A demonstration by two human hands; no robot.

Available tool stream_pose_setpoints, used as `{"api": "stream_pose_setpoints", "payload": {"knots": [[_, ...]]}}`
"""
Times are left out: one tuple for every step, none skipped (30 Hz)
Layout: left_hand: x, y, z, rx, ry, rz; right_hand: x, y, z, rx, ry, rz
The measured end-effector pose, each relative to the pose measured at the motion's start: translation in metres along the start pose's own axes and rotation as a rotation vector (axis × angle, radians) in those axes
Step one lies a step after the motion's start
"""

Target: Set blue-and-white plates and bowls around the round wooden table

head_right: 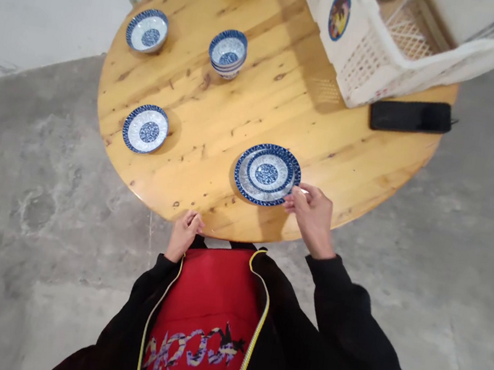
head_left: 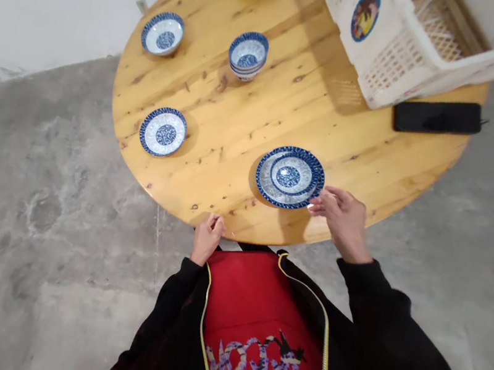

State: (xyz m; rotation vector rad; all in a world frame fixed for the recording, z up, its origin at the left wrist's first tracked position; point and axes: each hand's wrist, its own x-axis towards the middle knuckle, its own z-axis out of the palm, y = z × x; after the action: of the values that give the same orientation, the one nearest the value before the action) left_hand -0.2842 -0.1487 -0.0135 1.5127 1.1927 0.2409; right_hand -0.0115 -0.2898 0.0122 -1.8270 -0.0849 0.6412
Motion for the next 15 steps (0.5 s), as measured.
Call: {"api": "stream_pose_setpoints", "payload": {"knots": [[0.002,-0.001,-0.005,0.008,-0.008,0.014,-0.008,-0.002,-0.002,0.003,0.038,-0.018],[0.004,-0.003,-0.012,0.023,-0.016,0.031,-0.017,-0.002,-0.002,0.004,0.066,-0.032],[0.006,-0.004,-0.02,0.039,-0.023,0.049,-0.026,-0.002,0.0,0.008,0.093,-0.038],[0.007,-0.007,-0.029,0.051,-0.029,0.066,-0.035,0.0,0.005,0.017,0.111,-0.037],[0.007,-0.01,-0.04,0.055,-0.031,0.078,-0.045,0.002,0.013,0.028,0.12,-0.028],[0.007,-0.014,-0.053,0.05,-0.028,0.086,-0.056,0.004,0.023,0.039,0.123,-0.014],[0.007,-0.02,-0.067,0.038,-0.021,0.089,-0.068,0.006,0.036,0.044,0.115,0.001],[0.006,-0.027,-0.082,0.019,-0.011,0.086,-0.08,0.008,0.052,0.043,0.099,0.014],[0.006,-0.036,-0.098,-0.002,-0.003,0.08,-0.093,0.009,0.07,0.037,0.073,0.024],[0.005,-0.045,-0.115,-0.025,0.01,0.066,-0.105,0.01,0.089,0.026,0.034,0.033],[0.005,-0.056,-0.132,-0.046,0.023,0.046,-0.118,0.011,0.11,0.015,-0.011,0.04],[0.005,-0.066,-0.149,-0.06,0.035,0.022,-0.13,0.012,0.131,0.006,-0.06,0.05],[0.005,-0.077,-0.167,-0.063,0.053,-0.003,-0.142,0.013,0.152,0.0,-0.111,0.063],[0.005,-0.086,-0.184,-0.056,0.076,-0.024,-0.154,0.015,0.172,-0.004,-0.156,0.073],[0.004,-0.095,-0.2,-0.043,0.102,-0.038,-0.165,0.016,0.191,-0.01,-0.198,0.081]]}}
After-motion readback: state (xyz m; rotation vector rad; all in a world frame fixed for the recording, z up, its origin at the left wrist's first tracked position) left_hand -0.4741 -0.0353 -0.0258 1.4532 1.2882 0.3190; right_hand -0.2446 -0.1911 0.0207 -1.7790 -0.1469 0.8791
